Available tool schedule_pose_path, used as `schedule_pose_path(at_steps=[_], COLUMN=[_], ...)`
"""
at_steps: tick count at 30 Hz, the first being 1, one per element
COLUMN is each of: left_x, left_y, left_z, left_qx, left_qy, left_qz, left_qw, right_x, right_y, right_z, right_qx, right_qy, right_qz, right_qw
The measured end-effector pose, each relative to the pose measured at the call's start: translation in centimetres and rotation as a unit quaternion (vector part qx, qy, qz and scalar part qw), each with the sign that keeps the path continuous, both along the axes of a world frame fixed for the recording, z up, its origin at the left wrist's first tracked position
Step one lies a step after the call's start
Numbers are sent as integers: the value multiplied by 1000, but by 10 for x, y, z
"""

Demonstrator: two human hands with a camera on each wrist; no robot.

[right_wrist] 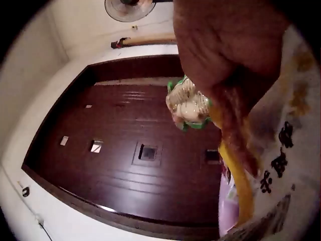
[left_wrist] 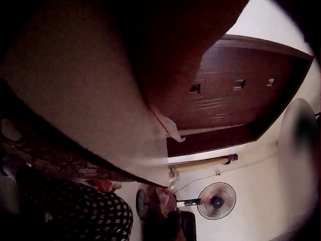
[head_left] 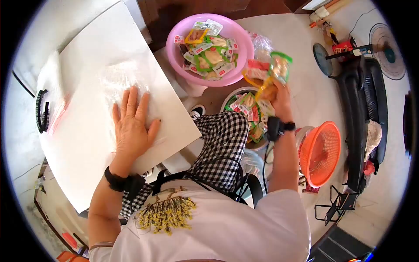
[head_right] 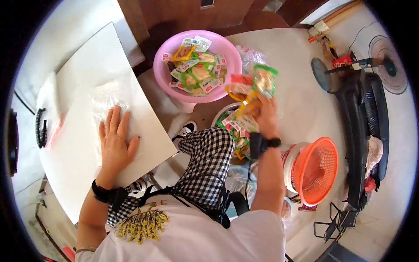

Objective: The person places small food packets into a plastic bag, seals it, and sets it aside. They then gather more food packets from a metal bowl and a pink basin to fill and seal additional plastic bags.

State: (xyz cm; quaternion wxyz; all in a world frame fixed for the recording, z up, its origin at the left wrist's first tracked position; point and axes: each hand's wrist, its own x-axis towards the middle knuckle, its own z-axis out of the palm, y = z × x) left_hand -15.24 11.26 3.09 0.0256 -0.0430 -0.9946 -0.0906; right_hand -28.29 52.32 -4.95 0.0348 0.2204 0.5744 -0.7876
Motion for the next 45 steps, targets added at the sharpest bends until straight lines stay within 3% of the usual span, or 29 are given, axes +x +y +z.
schedule_pose_path(at_steps=[1,2,3,4,5,7,10,13,14,17,18,21,24,27,30,37,41,44,45], left_x=[0,1,1,2,3,2,0,-2,-3,-4,-4,-3,-2,-2,0,1,4,3,0], left_y=[0,1,-2,-1,1,3,6,6,5,1,-1,-8,-10,-15,-24,-17,-18,-14,-12], left_z=[1,1,-1,2,3,4,1,-2,-3,-8,-9,-11,-11,-12,-15,-6,-7,-7,-6], left_qx=[3,5,11,7,3,-6,-13,-27,-32,-45,-45,-59,-67,-72,-74,-66,-51,-40,-45], left_qy=[5,9,14,16,16,13,9,19,20,14,14,9,-3,1,-13,-71,-74,-69,-66], left_qz=[0,0,-5,-5,-6,-5,-2,-10,-14,-37,-44,-57,-54,-85,-81,-57,-45,-44,-54], left_qw=[1000,1000,1000,1000,1000,1000,1000,999,999,998,998,997,996,994,994,994,995,996,995], right_x=[-12,-28,-44,-57,-68,-94,-81,-27,-5,47,69,115,114,93,53,-5,1,-5,-6], right_y=[-11,-22,-36,-47,-57,-65,-16,30,41,81,100,95,60,42,34,1,5,-12,-15], right_z=[-1,-10,-17,-28,-38,-74,-123,-150,-166,-213,-263,-306,-292,-301,-307,-326,-390,-377,-379], right_qx=[342,395,391,333,284,277,408,460,433,545,562,583,631,698,746,707,774,760,730], right_qy=[204,252,260,219,150,52,93,38,-2,-197,-213,-277,-250,-99,-62,-218,-174,-228,-219], right_qz=[105,146,164,171,143,19,-18,-16,-20,129,119,213,219,151,225,280,241,259,233], right_qw=[911,871,868,901,936,959,908,887,901,805,790,733,701,692,624,611,559,550,604])
